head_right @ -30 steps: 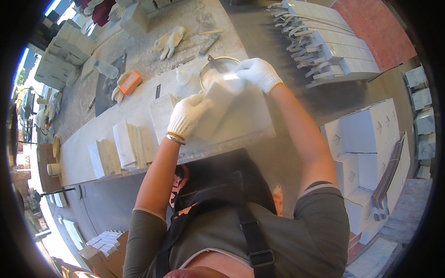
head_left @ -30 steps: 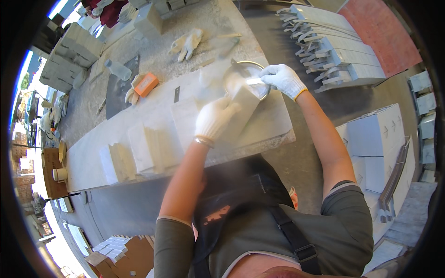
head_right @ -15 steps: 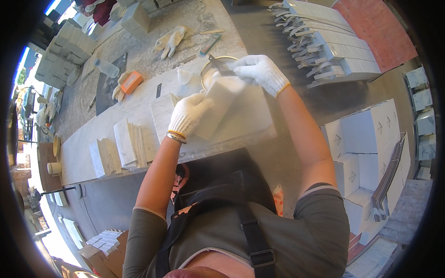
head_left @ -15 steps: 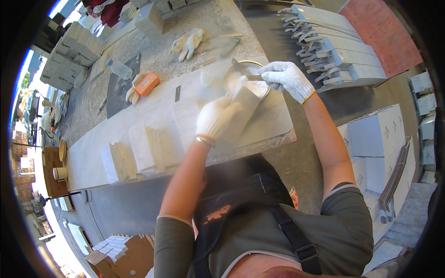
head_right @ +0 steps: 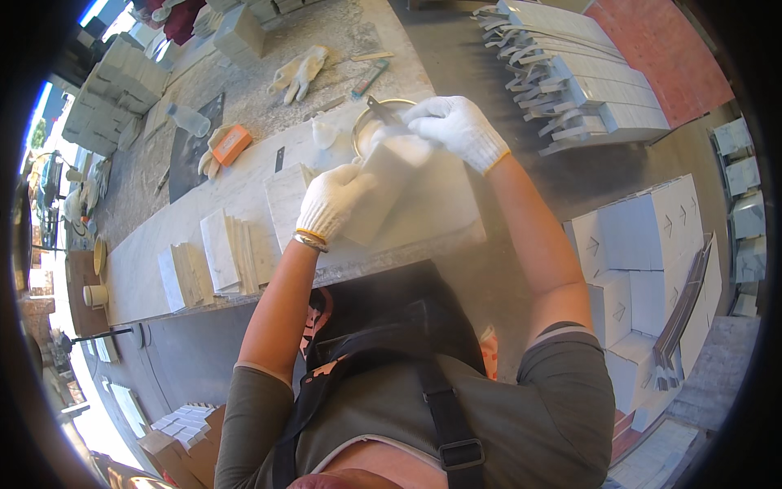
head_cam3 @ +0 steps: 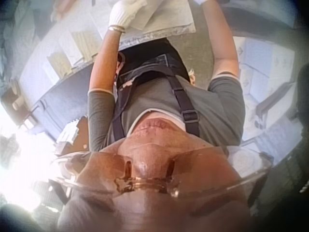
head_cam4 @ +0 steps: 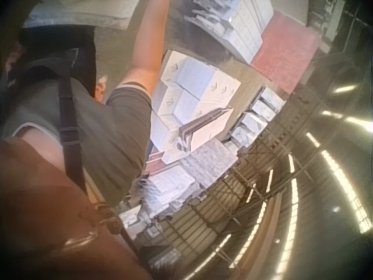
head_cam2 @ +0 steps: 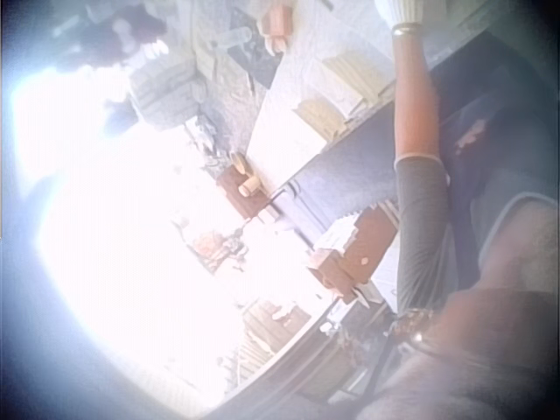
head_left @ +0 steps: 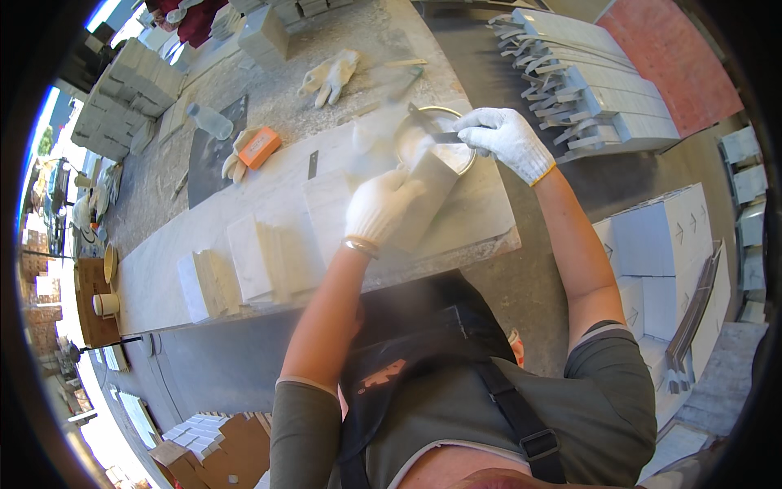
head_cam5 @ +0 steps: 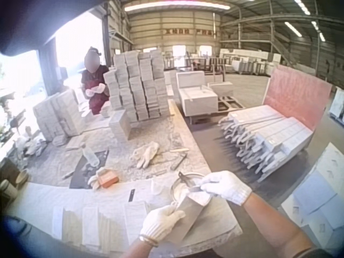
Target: The person repeatedly picks up small rectangular blocks from a workbench and sands their edges and faces with a green sanding block. They rotate each block to treat multiple sides, then place it back on the table and repeat the process with another block.
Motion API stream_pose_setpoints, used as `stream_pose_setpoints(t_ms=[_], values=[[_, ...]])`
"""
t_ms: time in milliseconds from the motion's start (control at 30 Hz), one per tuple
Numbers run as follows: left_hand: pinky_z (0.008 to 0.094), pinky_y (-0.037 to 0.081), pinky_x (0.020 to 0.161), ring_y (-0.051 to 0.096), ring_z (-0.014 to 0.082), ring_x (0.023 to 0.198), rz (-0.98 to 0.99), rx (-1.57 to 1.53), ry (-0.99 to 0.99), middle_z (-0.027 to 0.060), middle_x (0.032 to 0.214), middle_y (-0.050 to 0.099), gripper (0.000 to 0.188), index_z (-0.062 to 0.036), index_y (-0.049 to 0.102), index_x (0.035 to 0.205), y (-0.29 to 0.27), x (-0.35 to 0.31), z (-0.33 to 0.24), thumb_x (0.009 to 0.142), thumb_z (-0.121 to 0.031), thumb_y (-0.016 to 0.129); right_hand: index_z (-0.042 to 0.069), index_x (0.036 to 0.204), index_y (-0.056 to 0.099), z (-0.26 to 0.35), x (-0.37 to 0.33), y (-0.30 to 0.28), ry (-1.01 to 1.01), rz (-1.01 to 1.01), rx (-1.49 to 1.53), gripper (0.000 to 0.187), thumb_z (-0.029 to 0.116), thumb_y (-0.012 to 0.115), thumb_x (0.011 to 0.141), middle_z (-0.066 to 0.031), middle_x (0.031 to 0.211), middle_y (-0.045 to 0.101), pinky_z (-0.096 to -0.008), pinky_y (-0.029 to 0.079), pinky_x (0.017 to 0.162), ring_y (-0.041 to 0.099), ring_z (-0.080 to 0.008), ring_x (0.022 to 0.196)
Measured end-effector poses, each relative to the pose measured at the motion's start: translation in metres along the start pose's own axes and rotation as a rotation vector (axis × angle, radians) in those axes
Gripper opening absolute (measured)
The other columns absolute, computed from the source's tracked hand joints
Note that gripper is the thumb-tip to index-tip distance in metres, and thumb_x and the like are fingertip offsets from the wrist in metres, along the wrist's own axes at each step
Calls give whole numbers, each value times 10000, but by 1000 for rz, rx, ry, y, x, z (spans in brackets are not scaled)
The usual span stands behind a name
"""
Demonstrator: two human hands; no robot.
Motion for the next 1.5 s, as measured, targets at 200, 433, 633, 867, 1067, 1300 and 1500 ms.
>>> stream_pose_setpoints(t_ms=[200, 433, 633, 867, 1067, 1300, 1500], values=[[442, 541, 812, 707, 378, 877, 8, 12, -14, 217, 936, 740, 433, -75, 763, 1007, 0, 1, 1, 919, -471, 611, 38, 1147, 791, 8, -5, 2, -65, 6, -63, 212, 110, 722, 960, 12, 897, 724, -234, 495, 700, 606, -62, 784], [453, 540, 818, 706, 390, 899, 4, 35, 8, 212, 950, 743, 428, -84, 764, 1015, -1, 0, -1, 924, -472, 610, 14, 1131, 786, 15, -10, -9, -182, -77, -228, 209, 114, 725, 958, -31, 1007, 785, -269, 539, 827, 672, -92, 890], [473, 540, 843, 703, 406, 932, -8, -2, 55, 219, 977, 747, 442, -62, 753, 1032, 8, 9, 14, 935, -466, 603, 43, 1106, 793, -19, -1, -18, -113, -132, -380, 239, 185, 725, 926, -96, 1008, 797, -307, 550, 849, 720, -158, 906], [401, 560, 871, 748, 323, 967, 21, -60, 14, 215, 1053, 777, 472, -20, 773, 1140, 2, 9, 11, 945, -439, 684, 104, 1032, 828, -45, 16, 4, -63, -43, -390, 242, 260, 742, 868, -111, 962, 800, -352, 563, 799, 743, -228, 852], [385, 549, 896, 740, 313, 988, 99, -121, -42, 227, 1053, 771, 505, -14, 765, 1158, 8, 11, 15, 947, -465, 678, 27, 1021, 819, -51, 15, 3, 139, -5, -12, 224, 173, 788, 853, -37, 788, 737, -278, 504, 614, 636, -111, 666], [439, 550, 809, 719, 345, 847, 38, 73, 275, 181, 891, 747, 320, -45, 766, 950, 11, 24, 11, 896, -348, 676, 26, 1106, 775, -23, 1, -3, 94, -27, 60, 221, 152, 746, 928, 10, 788, 684, -213, 399, 536, 541, -47, 605], [333, 577, 796, 721, 184, 883, 140, 126, 354, 97, 990, 765, 400, 13, 741, 1148, 17, 26, 8, 958, -339, 730, 55, 1107, 810, -8, -4, 11, -68, 39, -71, 260, 227, 734, 927, -25, 844, 731, -269, 516, 665, 626, -95, 699]])
Point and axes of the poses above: each hand's wrist, its own x-axis towards the middle knuckle, its own y-axis out of the palm, z = x × y, the point moved 8 cm from there along x, towards the middle knuckle
